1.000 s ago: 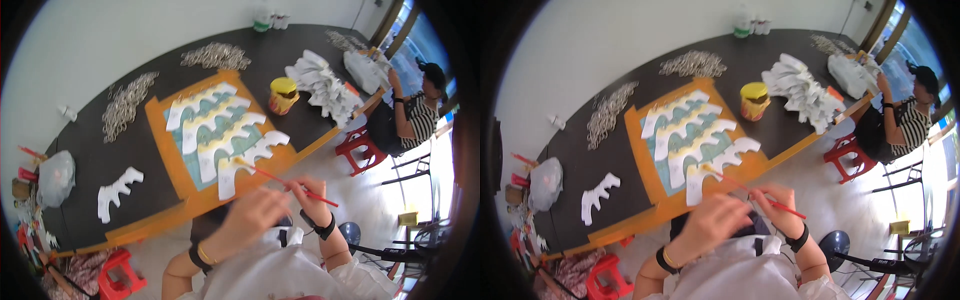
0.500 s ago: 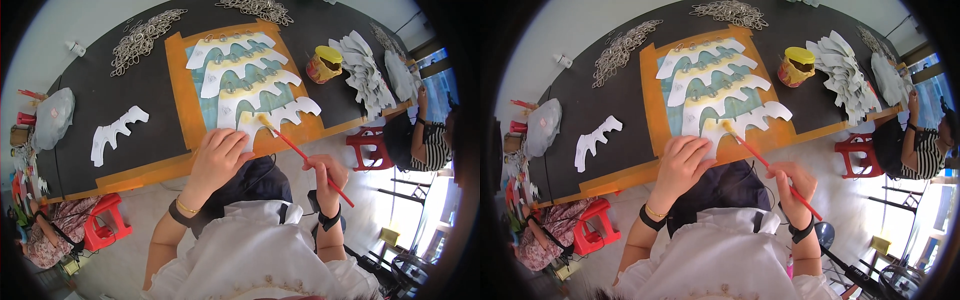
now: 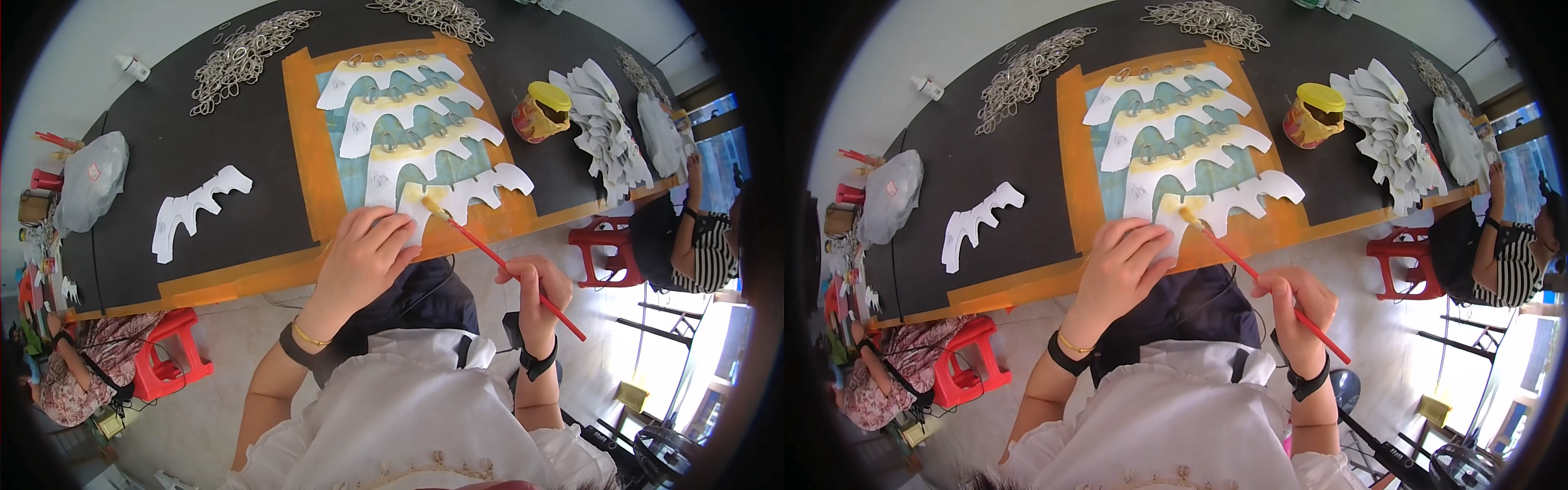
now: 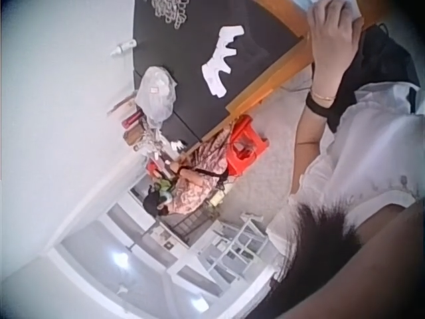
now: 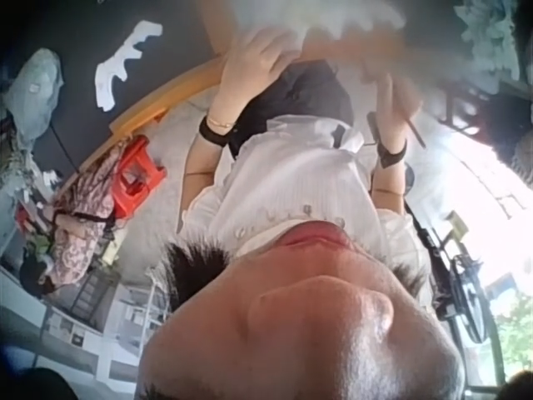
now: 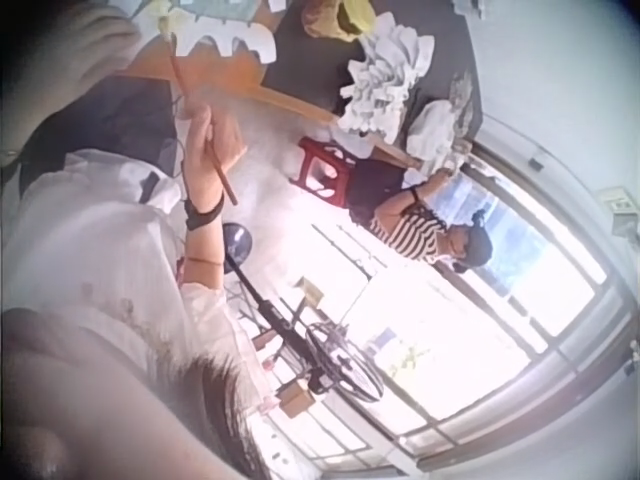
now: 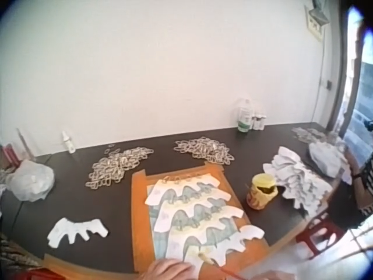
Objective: Apply adhesive to shoe upper components using a brush and attach metal eyelet rings.
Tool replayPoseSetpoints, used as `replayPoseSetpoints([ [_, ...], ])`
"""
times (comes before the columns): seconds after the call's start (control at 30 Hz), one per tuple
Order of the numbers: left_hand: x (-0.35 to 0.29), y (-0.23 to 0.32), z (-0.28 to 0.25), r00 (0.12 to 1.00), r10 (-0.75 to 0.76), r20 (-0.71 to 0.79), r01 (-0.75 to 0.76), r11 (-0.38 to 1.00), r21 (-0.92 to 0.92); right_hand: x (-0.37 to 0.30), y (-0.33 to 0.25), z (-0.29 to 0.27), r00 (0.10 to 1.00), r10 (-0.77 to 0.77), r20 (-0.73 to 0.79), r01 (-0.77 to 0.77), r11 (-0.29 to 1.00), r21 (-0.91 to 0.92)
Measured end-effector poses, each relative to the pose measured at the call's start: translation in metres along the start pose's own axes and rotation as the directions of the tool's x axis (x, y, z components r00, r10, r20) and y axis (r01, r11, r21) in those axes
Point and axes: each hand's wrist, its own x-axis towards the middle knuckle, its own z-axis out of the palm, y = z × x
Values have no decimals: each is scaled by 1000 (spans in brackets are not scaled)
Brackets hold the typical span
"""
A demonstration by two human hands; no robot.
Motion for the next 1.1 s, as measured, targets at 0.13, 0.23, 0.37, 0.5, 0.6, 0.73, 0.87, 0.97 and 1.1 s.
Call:
replayPoseSetpoints([
  [0.13,-2,0,0,1000,0,12,0,1000,-1,0,-2,8,999,-40,19,40,999,23],
  [0.23,-3,1,1,1000,4,11,-5,1000,4,1,-2,14,998,-58,10,58,998,6],
  [0.37,-2,1,0,1000,7,17,-7,1000,11,0,-5,4,1000,18,5,-18,1000,23],
  [0.5,-2,0,1,1000,3,15,-3,1000,5,5,0,11,1000,-23,-16,22,1000,-13],
  [0.6,-1,0,1,1000,1,7,-1,1000,-2,3,-1,12,1000,-11,6,11,1000,20],
  [0.73,-2,1,1,1000,-5,14,5,1000,-2,8,-3,13,1000,-6,-16,7,999,47],
  [0.87,-1,1,0,1000,-2,12,1,1000,4,9,-4,15,1000,-5,4,5,1000,4],
  [0.97,-2,1,0,1000,-11,21,11,1000,-4,10,-6,13,1000,-6,0,6,1000,12],
  [1.1,-2,1,0,1000,-10,19,10,1000,7,14,-2,19,996,-88,25,89,995,-48],
])
